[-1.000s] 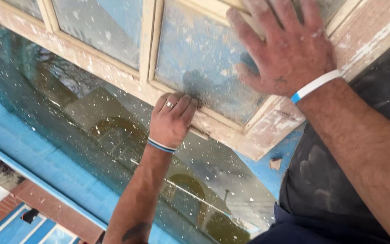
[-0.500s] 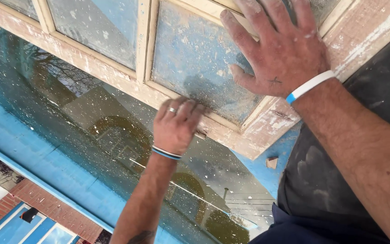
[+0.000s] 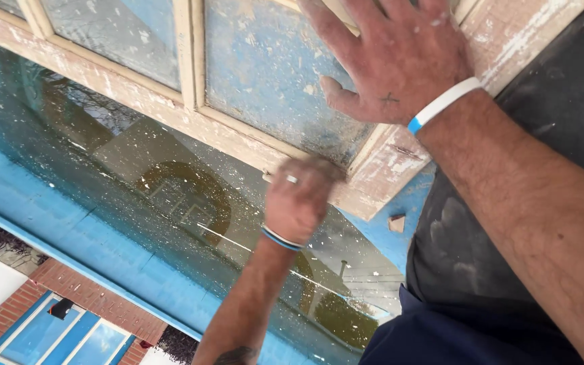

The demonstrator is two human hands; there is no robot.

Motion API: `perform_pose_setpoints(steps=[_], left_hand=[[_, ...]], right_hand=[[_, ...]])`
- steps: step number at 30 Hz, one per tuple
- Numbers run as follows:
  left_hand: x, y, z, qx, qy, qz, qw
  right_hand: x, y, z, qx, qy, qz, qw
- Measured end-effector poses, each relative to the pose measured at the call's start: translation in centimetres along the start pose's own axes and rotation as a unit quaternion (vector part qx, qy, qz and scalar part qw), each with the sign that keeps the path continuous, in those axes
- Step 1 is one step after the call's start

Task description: Sanding a wooden window frame with sandpaper.

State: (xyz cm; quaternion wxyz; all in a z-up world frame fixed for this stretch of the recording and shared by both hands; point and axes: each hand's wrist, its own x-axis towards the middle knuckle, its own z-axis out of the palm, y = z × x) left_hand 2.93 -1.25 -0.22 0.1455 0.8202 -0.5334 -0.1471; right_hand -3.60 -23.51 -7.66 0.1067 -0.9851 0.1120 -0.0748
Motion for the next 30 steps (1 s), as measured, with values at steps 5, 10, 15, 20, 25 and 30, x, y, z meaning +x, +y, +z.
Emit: perform_pose_setpoints(steps=[5,10,15,20,25,30], left_hand=[[-0.9,-4.6,-1.0,0.249,-0.085,0.017,0.965],[-2.2,-1.0,1.1,0.190,-0.083,0.040,0.978],[-1.1,-3.0,-0.3,0.244,-0.123,0.011,0.962],[-1.4,0.0,0.9,0.156,-0.097,0.072,0.980],[-2.7,-1.4,1.8,0.170,-0.066,0.022,0.983],[-2.3,-1.7,0.2,0.160,-0.132,0.072,0.976]], right_hand=[[0.1,0.3,0.2,0.039,-0.008,-0.002,0.999],[-0.1,0.0,0.3,-0.021,-0.016,-0.003,1.000],[0.0,0.1,0.6,-0.015,-0.018,-0.002,1.000],[0.4,0.4,0.2,0.016,-0.013,0.001,1.000],[0.2,0.1,0.5,0.031,-0.029,0.000,0.999],[0.6,0.4,0.8,0.000,-0.020,-0.003,1.000]])
